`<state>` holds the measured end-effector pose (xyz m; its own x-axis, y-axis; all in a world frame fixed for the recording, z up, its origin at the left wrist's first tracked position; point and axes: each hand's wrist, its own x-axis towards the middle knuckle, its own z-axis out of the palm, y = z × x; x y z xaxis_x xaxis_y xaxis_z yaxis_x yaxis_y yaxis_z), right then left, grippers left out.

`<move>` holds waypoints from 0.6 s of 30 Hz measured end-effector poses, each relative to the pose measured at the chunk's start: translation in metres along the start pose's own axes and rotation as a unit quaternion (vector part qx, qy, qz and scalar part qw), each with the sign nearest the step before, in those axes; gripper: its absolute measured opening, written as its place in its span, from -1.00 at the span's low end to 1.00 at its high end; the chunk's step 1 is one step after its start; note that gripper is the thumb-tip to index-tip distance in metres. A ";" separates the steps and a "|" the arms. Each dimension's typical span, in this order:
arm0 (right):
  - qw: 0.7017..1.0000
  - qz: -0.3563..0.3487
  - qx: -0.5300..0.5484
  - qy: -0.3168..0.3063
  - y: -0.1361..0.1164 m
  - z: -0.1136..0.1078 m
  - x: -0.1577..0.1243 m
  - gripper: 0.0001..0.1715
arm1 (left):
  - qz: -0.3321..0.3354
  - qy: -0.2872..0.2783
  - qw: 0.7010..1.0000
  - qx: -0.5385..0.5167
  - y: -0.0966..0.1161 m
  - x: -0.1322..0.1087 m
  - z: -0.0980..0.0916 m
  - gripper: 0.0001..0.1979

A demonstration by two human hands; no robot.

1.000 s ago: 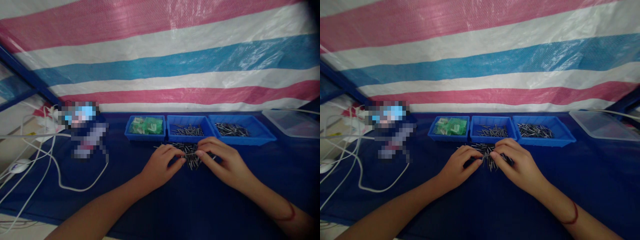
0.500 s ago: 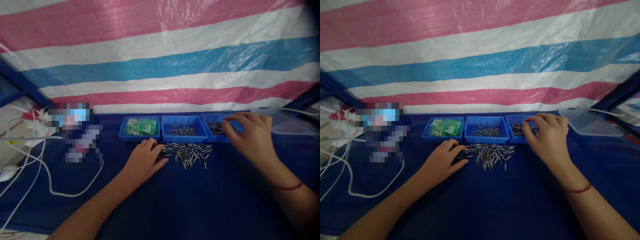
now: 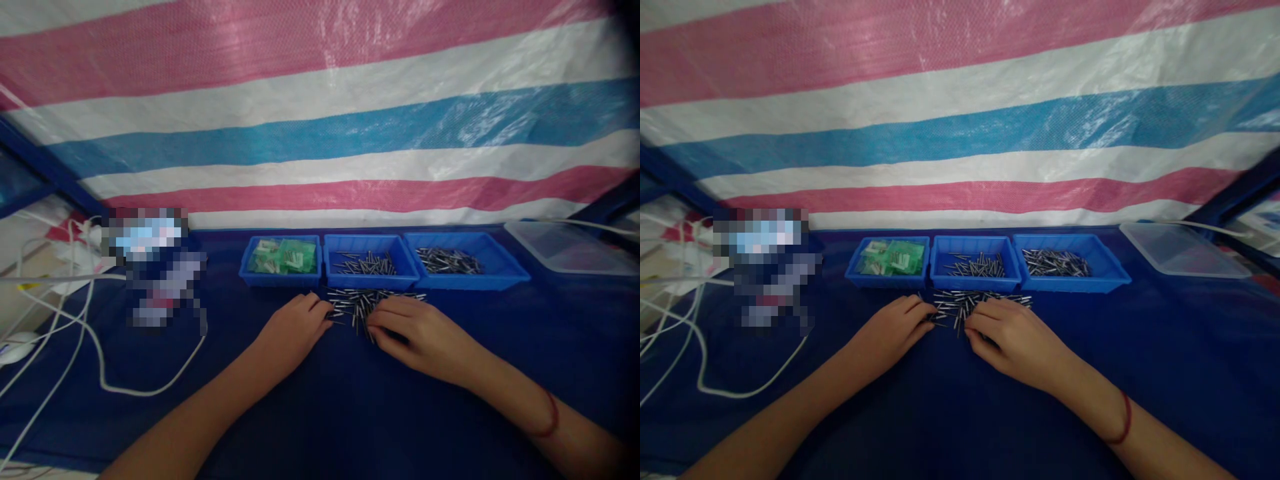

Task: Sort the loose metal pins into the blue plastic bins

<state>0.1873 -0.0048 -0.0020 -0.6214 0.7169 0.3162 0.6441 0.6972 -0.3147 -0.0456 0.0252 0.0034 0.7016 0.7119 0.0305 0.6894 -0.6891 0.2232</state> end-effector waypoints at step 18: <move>0.998 0.040 -0.056 -0.001 0.009 0.004 0.000 -0.80 | 0.011 0.043 0.998 -0.035 0.007 -0.001 0.000 -0.68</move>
<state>0.1917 0.0011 -0.0081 -0.5670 0.7697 0.2934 0.7373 0.6330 -0.2360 -0.0416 0.0202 0.0049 0.6956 0.7085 0.1195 0.6585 -0.6952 0.2882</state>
